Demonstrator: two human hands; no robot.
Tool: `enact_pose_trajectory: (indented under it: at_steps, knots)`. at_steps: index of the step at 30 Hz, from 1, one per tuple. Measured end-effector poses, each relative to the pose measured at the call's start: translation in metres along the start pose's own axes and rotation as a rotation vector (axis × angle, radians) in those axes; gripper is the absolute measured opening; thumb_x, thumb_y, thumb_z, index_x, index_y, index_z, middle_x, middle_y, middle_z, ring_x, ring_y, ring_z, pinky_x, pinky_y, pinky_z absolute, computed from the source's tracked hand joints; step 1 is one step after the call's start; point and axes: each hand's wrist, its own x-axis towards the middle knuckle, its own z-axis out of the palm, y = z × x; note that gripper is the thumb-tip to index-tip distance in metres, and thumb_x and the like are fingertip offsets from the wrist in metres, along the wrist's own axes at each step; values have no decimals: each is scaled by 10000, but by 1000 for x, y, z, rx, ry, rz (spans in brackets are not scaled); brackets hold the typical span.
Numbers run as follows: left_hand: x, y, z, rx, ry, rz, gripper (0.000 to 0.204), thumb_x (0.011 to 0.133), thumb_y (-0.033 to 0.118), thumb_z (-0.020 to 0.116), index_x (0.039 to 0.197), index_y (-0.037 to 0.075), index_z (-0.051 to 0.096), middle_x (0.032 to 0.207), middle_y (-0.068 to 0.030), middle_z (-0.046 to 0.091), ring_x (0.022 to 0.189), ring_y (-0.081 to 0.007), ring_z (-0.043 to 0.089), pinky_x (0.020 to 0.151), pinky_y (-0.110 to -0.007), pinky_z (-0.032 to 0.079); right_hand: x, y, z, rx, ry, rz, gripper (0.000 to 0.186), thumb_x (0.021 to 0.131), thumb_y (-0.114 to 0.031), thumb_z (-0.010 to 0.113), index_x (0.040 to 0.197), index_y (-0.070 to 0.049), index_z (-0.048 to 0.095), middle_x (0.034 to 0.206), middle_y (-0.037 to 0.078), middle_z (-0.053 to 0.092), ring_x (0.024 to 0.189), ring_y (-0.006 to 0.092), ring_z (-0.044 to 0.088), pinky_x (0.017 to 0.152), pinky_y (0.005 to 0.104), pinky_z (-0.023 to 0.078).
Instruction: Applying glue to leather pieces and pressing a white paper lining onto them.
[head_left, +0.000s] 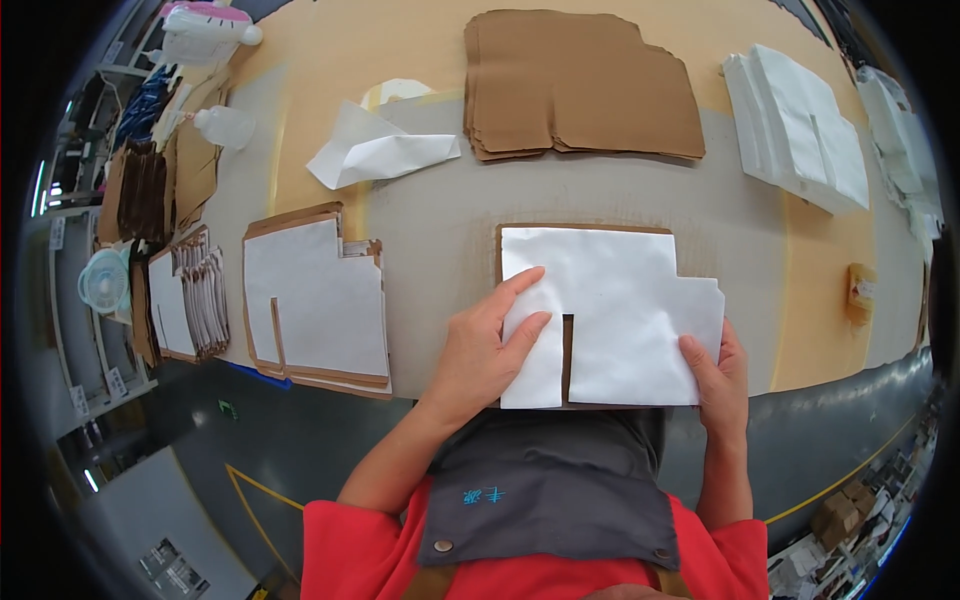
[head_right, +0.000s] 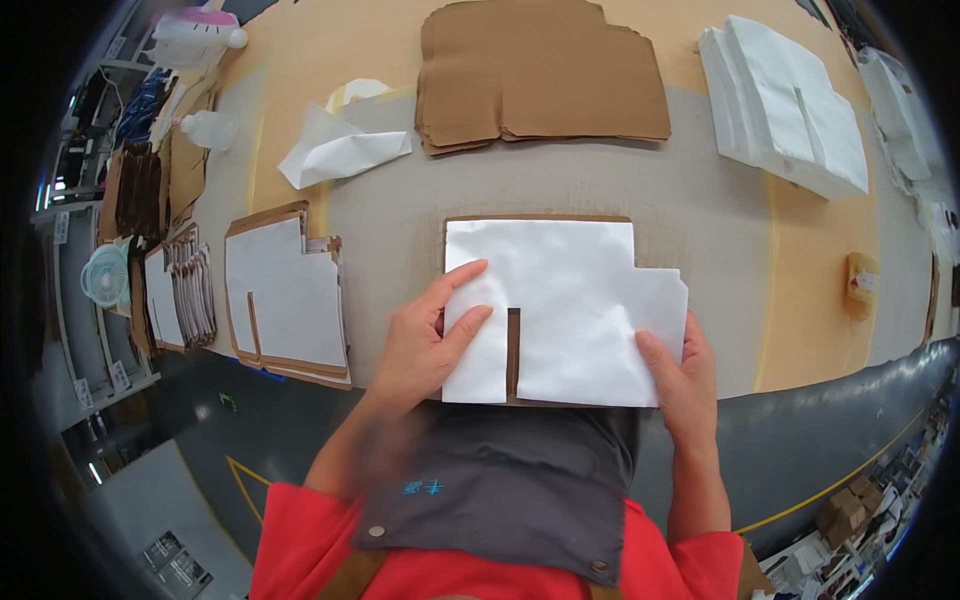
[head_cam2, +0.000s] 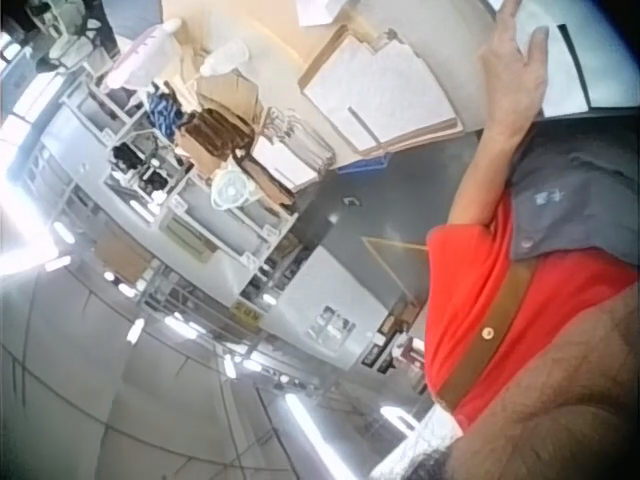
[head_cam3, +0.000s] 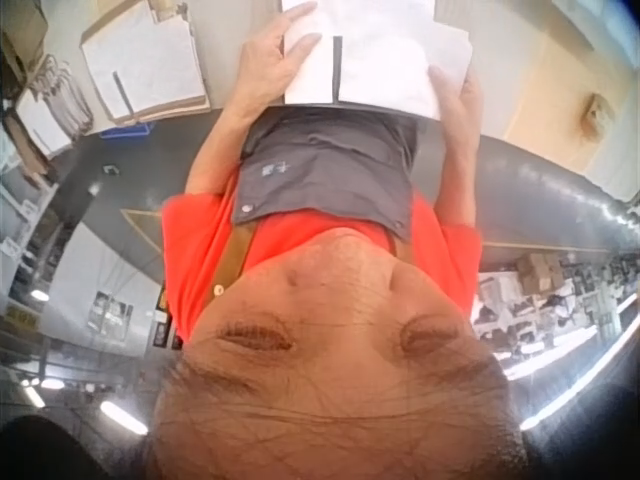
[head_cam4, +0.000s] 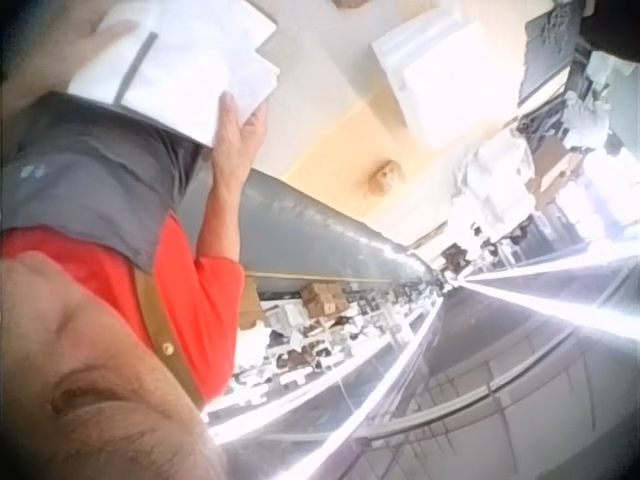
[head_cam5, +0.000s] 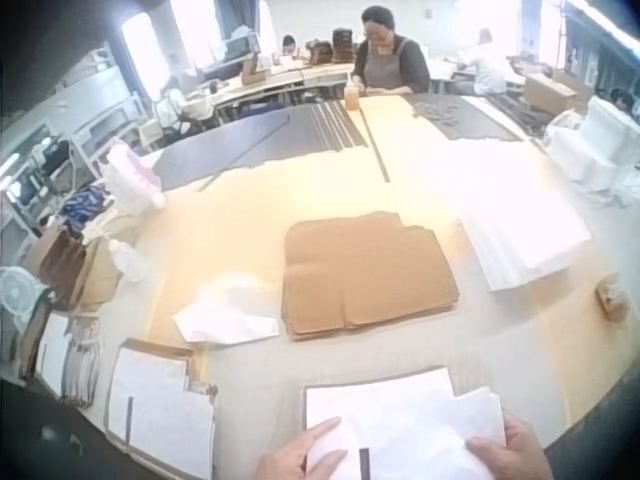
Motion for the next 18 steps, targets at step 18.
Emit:
enact_pose_trajectory:
  at_steps: [18]
  knots:
    - [0,-9,-1,41,0,46,444,933,137,665,1357,57,558,908,-42,702,668,-34,553,638,-213,472,-1,2,0,-41,38,-31,383,942,-112,628,1283,41,545,1114,83,660,944,113,628,826,248,502]
